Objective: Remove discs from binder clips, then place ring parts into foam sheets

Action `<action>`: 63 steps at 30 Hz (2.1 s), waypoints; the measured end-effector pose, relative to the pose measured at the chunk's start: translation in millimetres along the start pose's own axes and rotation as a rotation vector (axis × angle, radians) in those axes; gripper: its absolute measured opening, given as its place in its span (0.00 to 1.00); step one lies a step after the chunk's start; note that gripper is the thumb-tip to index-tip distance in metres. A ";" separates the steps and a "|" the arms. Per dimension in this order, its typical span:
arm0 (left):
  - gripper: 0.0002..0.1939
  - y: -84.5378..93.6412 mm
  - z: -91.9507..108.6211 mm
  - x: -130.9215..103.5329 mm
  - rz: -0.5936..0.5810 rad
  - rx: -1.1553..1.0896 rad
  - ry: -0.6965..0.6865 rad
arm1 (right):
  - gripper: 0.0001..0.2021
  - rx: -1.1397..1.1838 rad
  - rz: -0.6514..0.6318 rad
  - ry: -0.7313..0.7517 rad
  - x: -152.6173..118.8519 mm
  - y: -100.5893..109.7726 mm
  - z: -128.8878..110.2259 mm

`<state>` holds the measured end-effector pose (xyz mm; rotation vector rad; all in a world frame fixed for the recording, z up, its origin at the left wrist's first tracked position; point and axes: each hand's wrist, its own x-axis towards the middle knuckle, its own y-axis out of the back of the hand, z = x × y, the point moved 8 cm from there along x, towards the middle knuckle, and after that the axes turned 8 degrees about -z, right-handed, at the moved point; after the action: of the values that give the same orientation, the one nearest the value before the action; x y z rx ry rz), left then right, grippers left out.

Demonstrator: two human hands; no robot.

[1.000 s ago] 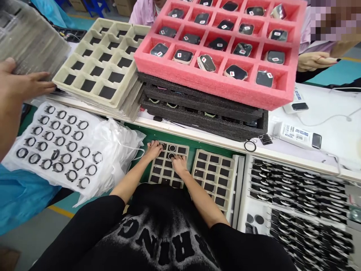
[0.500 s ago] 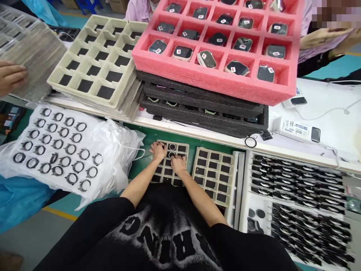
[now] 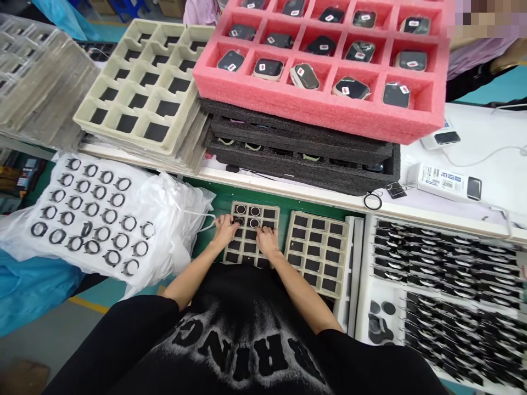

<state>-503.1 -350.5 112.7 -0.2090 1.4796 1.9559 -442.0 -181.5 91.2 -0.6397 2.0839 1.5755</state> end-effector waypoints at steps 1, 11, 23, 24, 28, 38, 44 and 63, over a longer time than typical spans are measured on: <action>0.16 -2.9 0.9 1.1 -0.007 0.009 -0.001 | 0.24 -0.001 -0.002 -0.003 -0.8 -0.9 0.0; 0.18 -10.5 3.2 -2.1 -0.037 0.037 0.011 | 0.26 0.001 -0.024 -0.022 -1.3 -5.6 -0.2; 0.19 2.0 39.0 -65.1 -0.042 -0.251 0.065 | 0.23 -0.087 -0.070 0.101 -24.5 19.8 -43.3; 0.16 11.7 40.4 -84.4 -0.053 -0.322 0.018 | 0.20 -0.100 -0.087 0.162 -30.4 23.7 -55.8; 0.17 80.7 19.3 -188.8 0.092 -0.732 -0.191 | 0.14 -0.051 -0.232 0.543 -67.5 46.9 -123.0; 0.14 185.8 -193.2 -284.8 0.518 0.064 0.441 | 0.19 -0.206 0.161 0.960 -116.0 112.0 -355.7; 0.11 182.4 -208.1 -278.1 0.410 0.098 0.308 | 0.16 -0.182 0.091 0.893 -102.6 87.3 -389.8; 0.11 209.3 -208.1 -225.4 0.406 0.066 0.296 | 0.13 -0.097 0.052 0.657 -54.8 136.9 -370.3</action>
<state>-508.1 -658.9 319.7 -0.1863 1.8947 2.2630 -508.9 -501.1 319.8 -1.2864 2.4935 1.6518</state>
